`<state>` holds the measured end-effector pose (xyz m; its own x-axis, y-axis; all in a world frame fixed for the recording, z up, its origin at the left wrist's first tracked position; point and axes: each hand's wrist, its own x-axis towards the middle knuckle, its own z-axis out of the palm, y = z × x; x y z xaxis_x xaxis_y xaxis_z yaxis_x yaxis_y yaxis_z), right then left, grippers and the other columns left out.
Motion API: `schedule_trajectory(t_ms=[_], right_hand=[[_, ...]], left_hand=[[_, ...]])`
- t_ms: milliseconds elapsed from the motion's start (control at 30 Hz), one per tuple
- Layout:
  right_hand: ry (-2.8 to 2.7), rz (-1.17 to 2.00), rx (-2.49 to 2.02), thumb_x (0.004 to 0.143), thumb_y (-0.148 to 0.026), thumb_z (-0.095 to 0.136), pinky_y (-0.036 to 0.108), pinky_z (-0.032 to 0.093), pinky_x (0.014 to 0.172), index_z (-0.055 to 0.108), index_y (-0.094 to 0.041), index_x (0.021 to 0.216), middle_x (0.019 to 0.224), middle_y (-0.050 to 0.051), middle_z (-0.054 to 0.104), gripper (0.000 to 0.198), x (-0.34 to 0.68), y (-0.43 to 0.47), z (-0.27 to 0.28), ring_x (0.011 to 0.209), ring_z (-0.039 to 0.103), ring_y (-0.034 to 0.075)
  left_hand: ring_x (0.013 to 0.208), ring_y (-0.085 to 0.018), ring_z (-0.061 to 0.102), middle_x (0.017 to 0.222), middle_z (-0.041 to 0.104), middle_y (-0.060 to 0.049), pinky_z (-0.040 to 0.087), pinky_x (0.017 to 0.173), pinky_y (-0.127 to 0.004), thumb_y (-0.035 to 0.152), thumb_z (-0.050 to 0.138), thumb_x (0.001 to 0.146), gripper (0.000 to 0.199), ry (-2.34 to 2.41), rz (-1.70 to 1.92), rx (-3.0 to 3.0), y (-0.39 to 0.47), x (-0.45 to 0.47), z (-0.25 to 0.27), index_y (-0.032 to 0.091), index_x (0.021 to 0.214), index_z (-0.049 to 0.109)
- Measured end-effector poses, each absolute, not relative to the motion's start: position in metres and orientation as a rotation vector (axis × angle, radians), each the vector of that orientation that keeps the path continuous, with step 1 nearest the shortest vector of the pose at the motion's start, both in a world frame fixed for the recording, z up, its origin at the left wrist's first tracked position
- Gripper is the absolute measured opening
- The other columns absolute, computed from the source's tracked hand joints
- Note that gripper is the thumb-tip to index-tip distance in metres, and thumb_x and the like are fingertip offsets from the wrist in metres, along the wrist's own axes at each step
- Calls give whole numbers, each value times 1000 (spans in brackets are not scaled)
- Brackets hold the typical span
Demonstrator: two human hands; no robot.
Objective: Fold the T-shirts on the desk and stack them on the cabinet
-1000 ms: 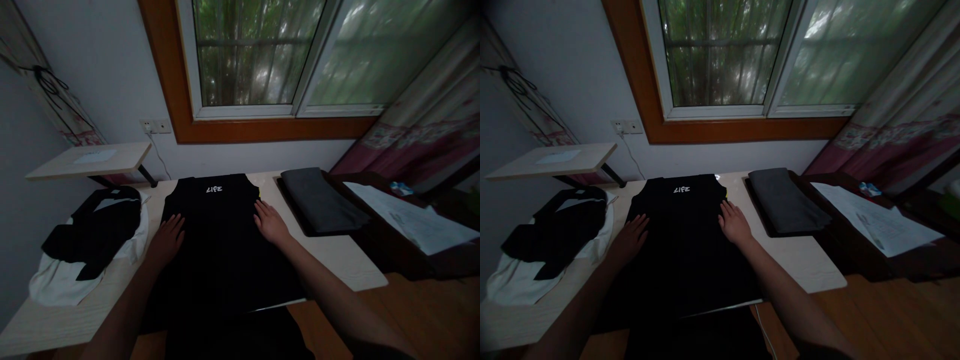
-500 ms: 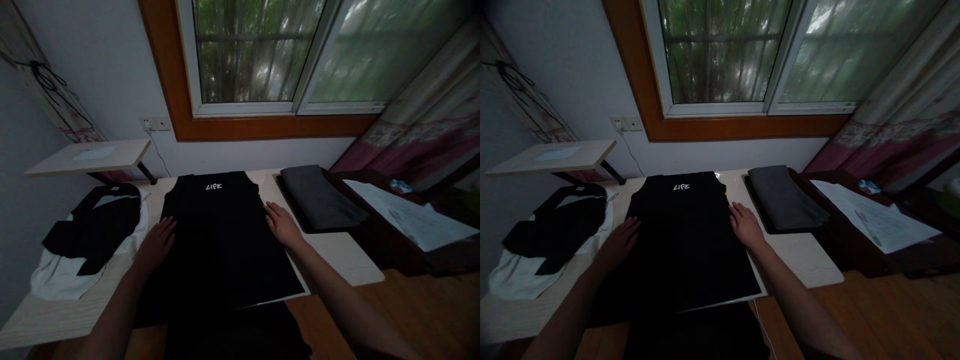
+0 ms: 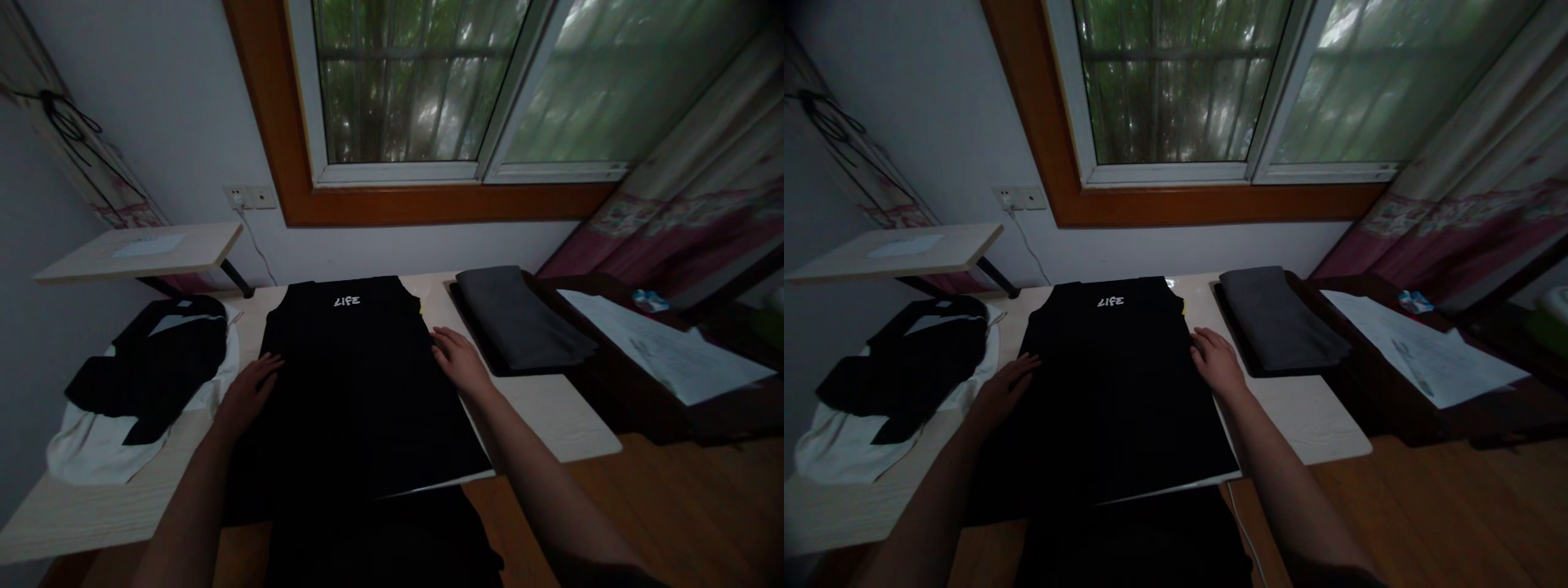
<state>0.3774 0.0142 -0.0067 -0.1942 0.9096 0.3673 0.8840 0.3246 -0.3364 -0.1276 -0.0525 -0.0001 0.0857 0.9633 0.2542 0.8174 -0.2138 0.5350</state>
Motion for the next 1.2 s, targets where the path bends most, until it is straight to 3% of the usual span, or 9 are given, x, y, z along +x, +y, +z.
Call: schedule_trajectory(t_ms=[167, 367, 600, 800, 967, 1200], right_hand=[[-2098, 79, -1575, 96, -34, 48, 47, 42, 115, 67, -23, 130, 142, 8, 61, 40, 377, 14, -4, 134, 53, 26], [-2092, 88, -1566, 96, -33, 48, 47, 42, 114, 67, -24, 129, 141, 7, 62, 40, 376, 12, -1, 133, 53, 26], [-2069, 116, -1540, 94, -31, 48, 48, 43, 114, 68, -25, 127, 139, 7, 63, 39, 378, 15, -3, 132, 54, 26], [-2060, 114, -1532, 95, -30, 48, 47, 42, 115, 69, -23, 125, 137, 7, 64, 38, 378, 15, -5, 130, 56, 26], [-2076, 101, -1539, 95, -30, 48, 45, 43, 114, 67, -23, 127, 137, 7, 64, 38, 377, 14, -3, 130, 55, 25], [-2121, -19, -1588, 95, -27, 49, 45, 45, 111, 67, -24, 129, 138, 8, 63, 38, 376, 14, -6, 128, 57, 26]], left_hand=[[129, -27, 61, 134, 69, -1, 38, 119, -49, 50, 56, 89, 41, 1823, 1050, 1710, -58, -128, 11, 31, 122, 72], [126, -31, 62, 128, 71, -11, 44, 114, -51, 48, 67, 83, 42, 1513, 1510, 1127, -60, -128, 19, 19, 113, 73], [125, -31, 63, 116, 75, -10, 43, 114, -58, 40, 72, 79, 30, 1359, 1661, 978, -56, -136, 17, 19, 100, 73], [120, -28, 66, 117, 75, -10, 45, 113, -53, 42, 68, 82, 33, 1435, 1601, 1058, -57, -137, 10, 18, 106, 72], [114, -28, 66, 115, 75, -6, 46, 110, -52, 42, 55, 89, 32, 1847, 1144, 1744, -56, -133, 6, 25, 108, 75], [119, -28, 62, 125, 71, -6, 47, 108, -50, 34, 50, 94, 33, 1786, 812, 2372, -52, -125, 0, 27, 116, 74]])
